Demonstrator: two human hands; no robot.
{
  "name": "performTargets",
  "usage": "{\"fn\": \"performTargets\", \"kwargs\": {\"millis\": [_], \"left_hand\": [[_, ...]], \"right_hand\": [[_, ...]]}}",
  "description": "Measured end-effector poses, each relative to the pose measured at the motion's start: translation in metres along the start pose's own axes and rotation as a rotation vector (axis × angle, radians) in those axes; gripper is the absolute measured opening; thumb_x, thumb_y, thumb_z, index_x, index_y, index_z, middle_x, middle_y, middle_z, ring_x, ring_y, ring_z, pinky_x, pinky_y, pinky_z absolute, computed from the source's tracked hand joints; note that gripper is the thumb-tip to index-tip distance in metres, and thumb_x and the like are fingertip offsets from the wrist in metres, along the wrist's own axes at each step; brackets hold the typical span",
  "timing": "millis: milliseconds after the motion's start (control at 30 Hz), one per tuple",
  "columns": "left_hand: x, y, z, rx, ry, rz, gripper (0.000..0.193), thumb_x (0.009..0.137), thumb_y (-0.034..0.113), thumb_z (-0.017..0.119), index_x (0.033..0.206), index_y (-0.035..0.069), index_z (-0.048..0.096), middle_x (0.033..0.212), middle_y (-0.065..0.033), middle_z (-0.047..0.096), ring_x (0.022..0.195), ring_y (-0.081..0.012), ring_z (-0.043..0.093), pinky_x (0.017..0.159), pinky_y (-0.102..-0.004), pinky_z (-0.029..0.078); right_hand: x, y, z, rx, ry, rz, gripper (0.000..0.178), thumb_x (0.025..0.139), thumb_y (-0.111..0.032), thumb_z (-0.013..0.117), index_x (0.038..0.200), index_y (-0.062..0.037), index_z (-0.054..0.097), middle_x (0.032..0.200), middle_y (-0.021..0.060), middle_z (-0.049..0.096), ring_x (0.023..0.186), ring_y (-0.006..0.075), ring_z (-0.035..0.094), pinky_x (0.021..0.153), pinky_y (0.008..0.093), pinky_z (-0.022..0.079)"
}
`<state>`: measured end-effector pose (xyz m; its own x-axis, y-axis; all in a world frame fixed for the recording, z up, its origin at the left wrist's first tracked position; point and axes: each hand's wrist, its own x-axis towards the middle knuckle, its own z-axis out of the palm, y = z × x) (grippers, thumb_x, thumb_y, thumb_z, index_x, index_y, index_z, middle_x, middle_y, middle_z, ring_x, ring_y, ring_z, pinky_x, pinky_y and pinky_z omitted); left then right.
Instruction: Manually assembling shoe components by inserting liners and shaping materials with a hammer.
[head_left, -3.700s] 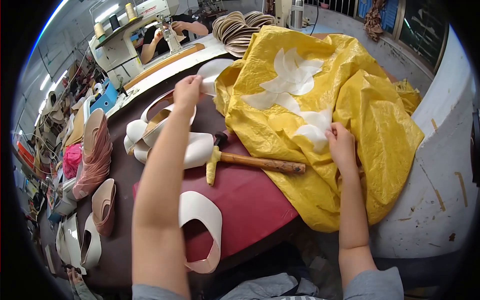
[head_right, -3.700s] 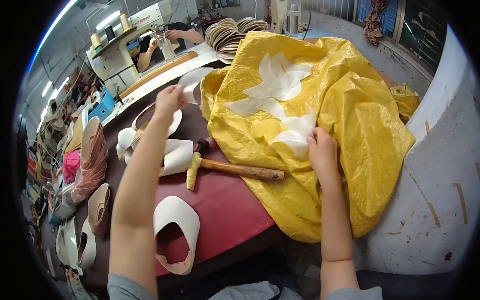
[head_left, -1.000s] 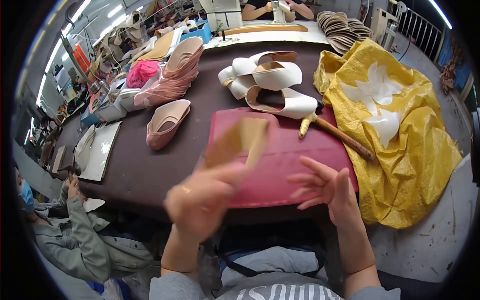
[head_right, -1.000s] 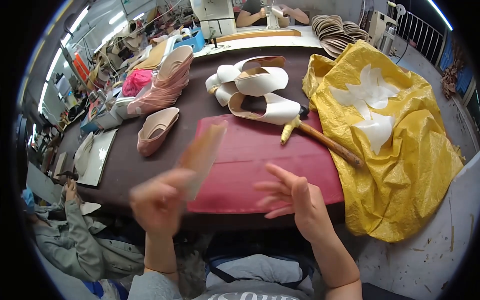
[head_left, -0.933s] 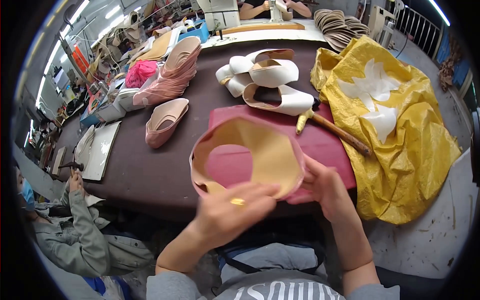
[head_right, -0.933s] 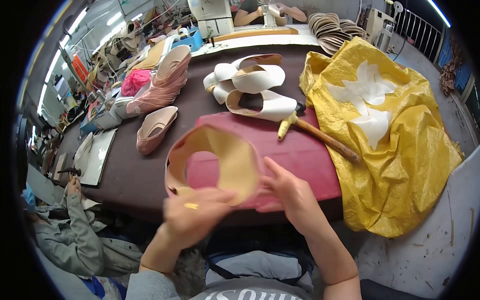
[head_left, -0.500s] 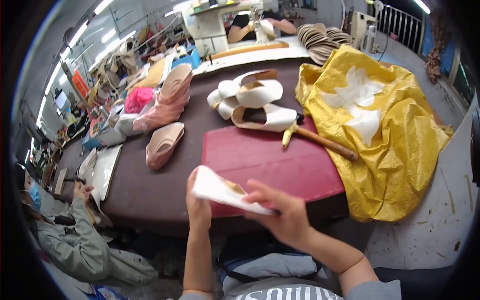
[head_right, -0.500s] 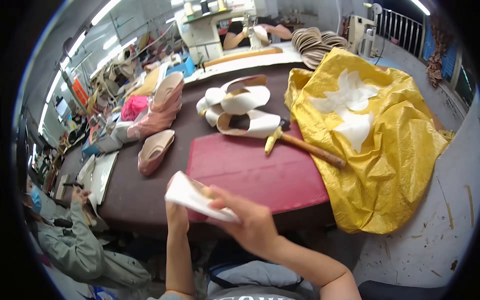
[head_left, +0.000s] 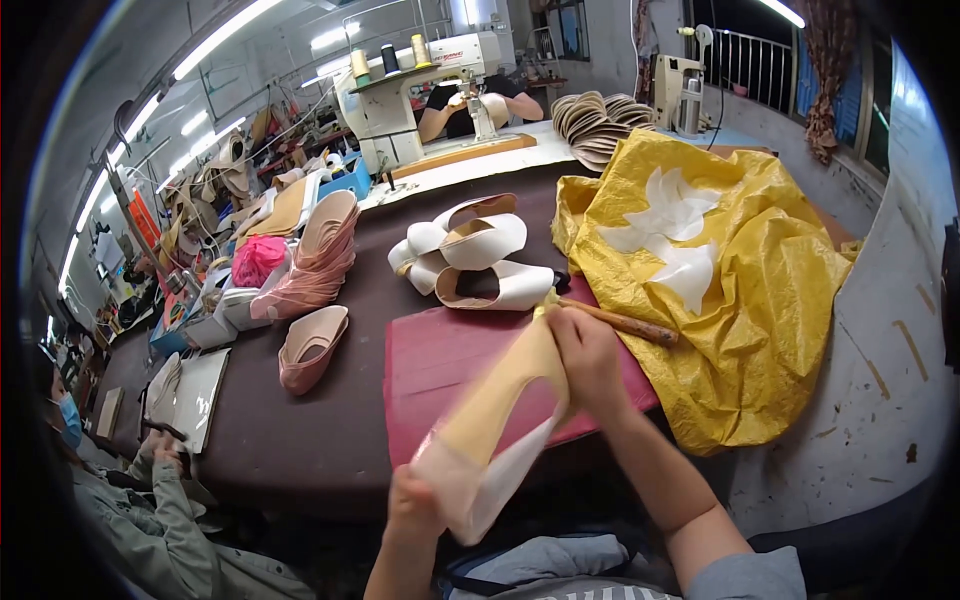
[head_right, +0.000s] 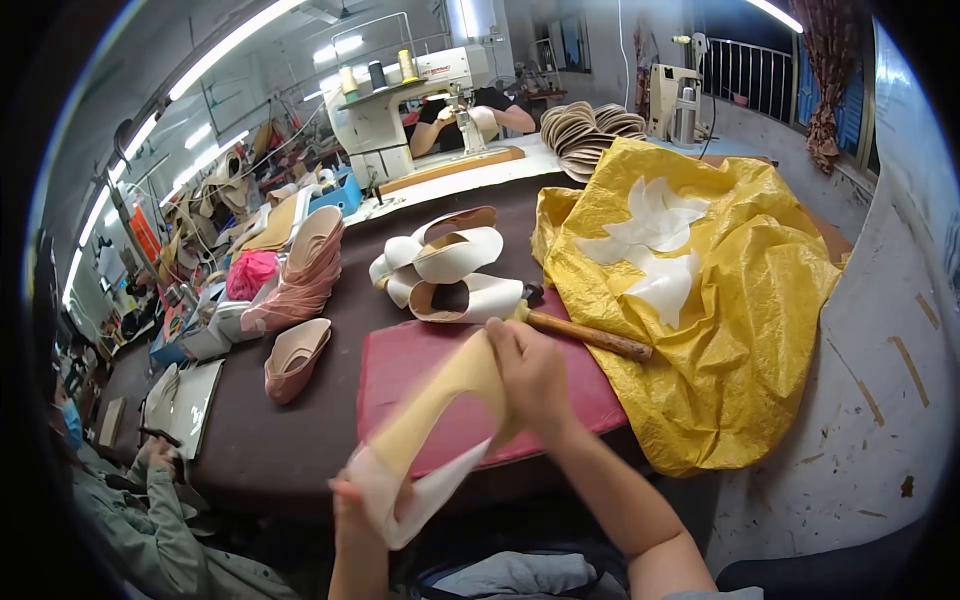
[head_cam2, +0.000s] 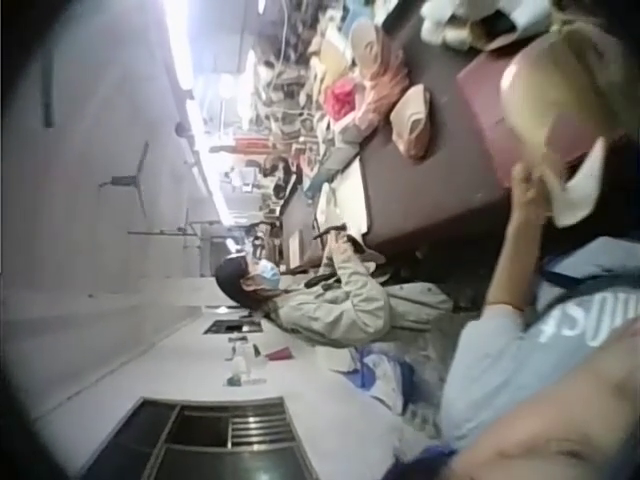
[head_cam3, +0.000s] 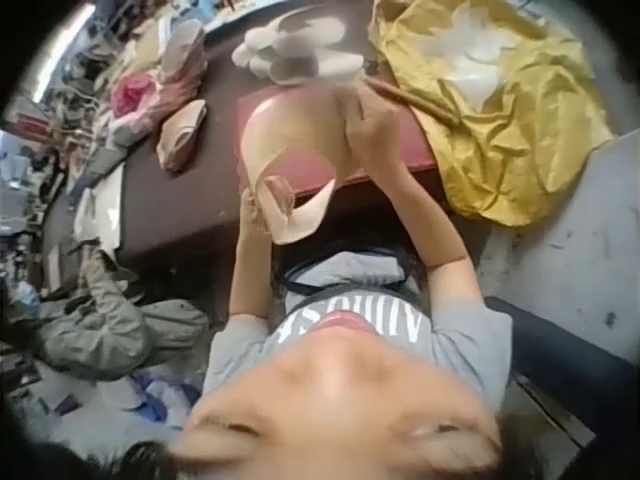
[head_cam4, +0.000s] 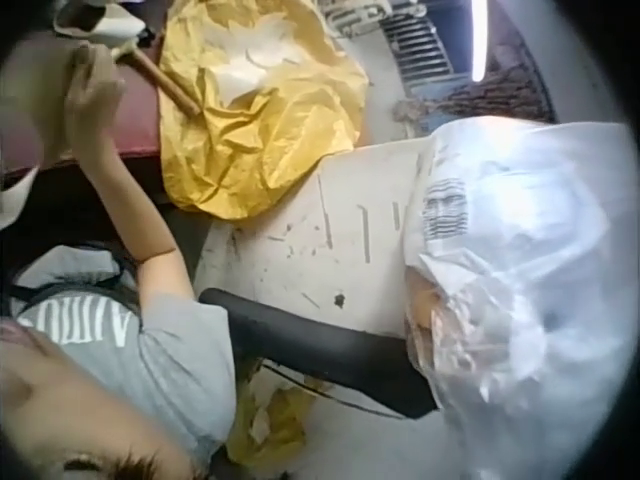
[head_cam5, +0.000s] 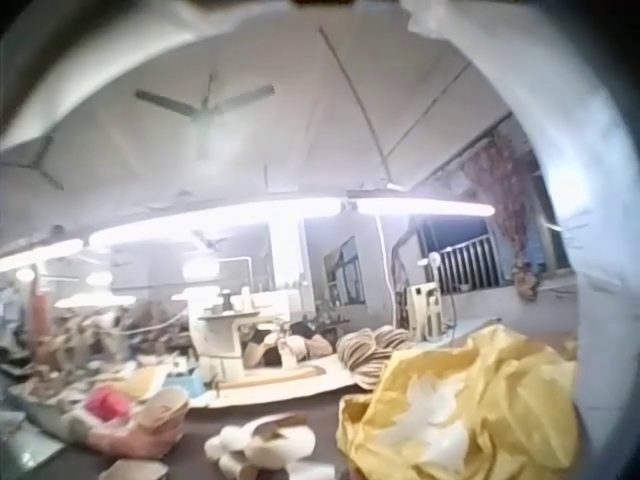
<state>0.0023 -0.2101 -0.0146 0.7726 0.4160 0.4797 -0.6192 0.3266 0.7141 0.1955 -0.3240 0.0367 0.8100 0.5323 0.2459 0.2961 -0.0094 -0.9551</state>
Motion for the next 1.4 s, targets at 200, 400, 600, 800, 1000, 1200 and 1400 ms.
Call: {"fn": "performTargets", "kwargs": {"millis": [200,400,600,800,1000,1200,1400], "left_hand": [[0.028,0.013,0.015,-0.148,0.075,0.075,0.042,0.1,0.023,0.054,0.128,-0.008,0.049,0.12,-0.0172,0.059,0.101,-0.0182,0.059,0.087,-0.0275,0.05],[0.041,0.007,0.019,0.62,0.009,-0.001,0.031,0.094,0.003,0.053,0.125,-0.001,0.055,0.12,-0.0156,0.059,0.105,-0.0233,0.058,0.09,-0.0337,0.049],[0.05,0.008,0.034,0.884,-0.015,0.101,0.031,0.093,-0.002,0.049,0.123,-0.002,0.056,0.119,-0.0146,0.059,0.103,-0.0235,0.059,0.086,-0.0316,0.051],[0.048,0.02,0.034,1.078,0.045,0.075,0.029,0.092,-0.002,0.051,0.12,-0.002,0.058,0.118,-0.0149,0.062,0.103,-0.0236,0.06,0.083,-0.0299,0.052],[0.061,0.022,0.075,0.296,0.129,-0.148,0.028,0.089,0.001,0.059,0.117,-0.002,0.06,0.116,-0.0145,0.064,0.101,-0.0222,0.062,0.081,-0.0316,0.052],[0.073,0.004,0.019,1.387,-0.143,-0.024,0.034,0.083,0.004,0.068,0.116,-0.001,0.061,0.114,-0.0138,0.065,0.097,-0.0254,0.064,0.08,-0.0354,0.051],[0.083,0.01,-0.015,1.093,0.018,-0.044,0.032,0.083,0.0,0.062,0.115,0.0,0.061,0.11,-0.0136,0.066,0.092,-0.0227,0.064,0.077,-0.031,0.052]], "right_hand": [[-0.001,0.052,0.014,0.016,0.129,-0.202,0.024,0.095,-0.016,0.06,0.112,0.0017,0.059,0.103,0.0118,0.066,0.079,0.0167,0.059,0.072,0.0279,0.048],[-0.041,-0.007,0.03,-0.12,0.192,-0.897,0.06,0.07,-0.002,0.081,0.125,0.0019,0.057,0.119,0.0159,0.062,0.096,0.0259,0.066,0.081,0.0339,0.056],[-0.037,-0.001,0.029,-0.248,0.264,-0.922,0.056,0.073,-0.001,0.078,0.125,0.0017,0.057,0.12,0.0174,0.062,0.097,0.0286,0.067,0.082,0.0325,0.057],[-0.021,-0.004,0.024,-0.286,0.263,-1.116,0.046,0.079,-0.003,0.072,0.123,0.0013,0.057,0.107,0.0162,0.065,0.084,0.0274,0.067,0.074,0.0329,0.056],[-0.006,-0.031,0.019,-0.565,-0.209,-0.594,0.026,0.088,-0.01,0.061,0.112,0.0008,0.06,0.092,0.0151,0.066,0.069,0.025,0.063,0.061,0.0365,0.05],[0.03,0.025,0.012,0.134,-0.193,-0.009,0.018,0.096,-0.013,0.055,0.105,0.0005,0.063,0.089,0.013,0.068,0.069,0.0209,0.064,0.065,0.0291,0.052],[0.02,0.049,0.02,0.704,-0.273,0.175,0.024,0.098,-0.021,0.058,0.107,0.0003,0.063,0.095,0.0109,0.069,0.079,0.0153,0.068,0.079,0.0254,0.056]]}}
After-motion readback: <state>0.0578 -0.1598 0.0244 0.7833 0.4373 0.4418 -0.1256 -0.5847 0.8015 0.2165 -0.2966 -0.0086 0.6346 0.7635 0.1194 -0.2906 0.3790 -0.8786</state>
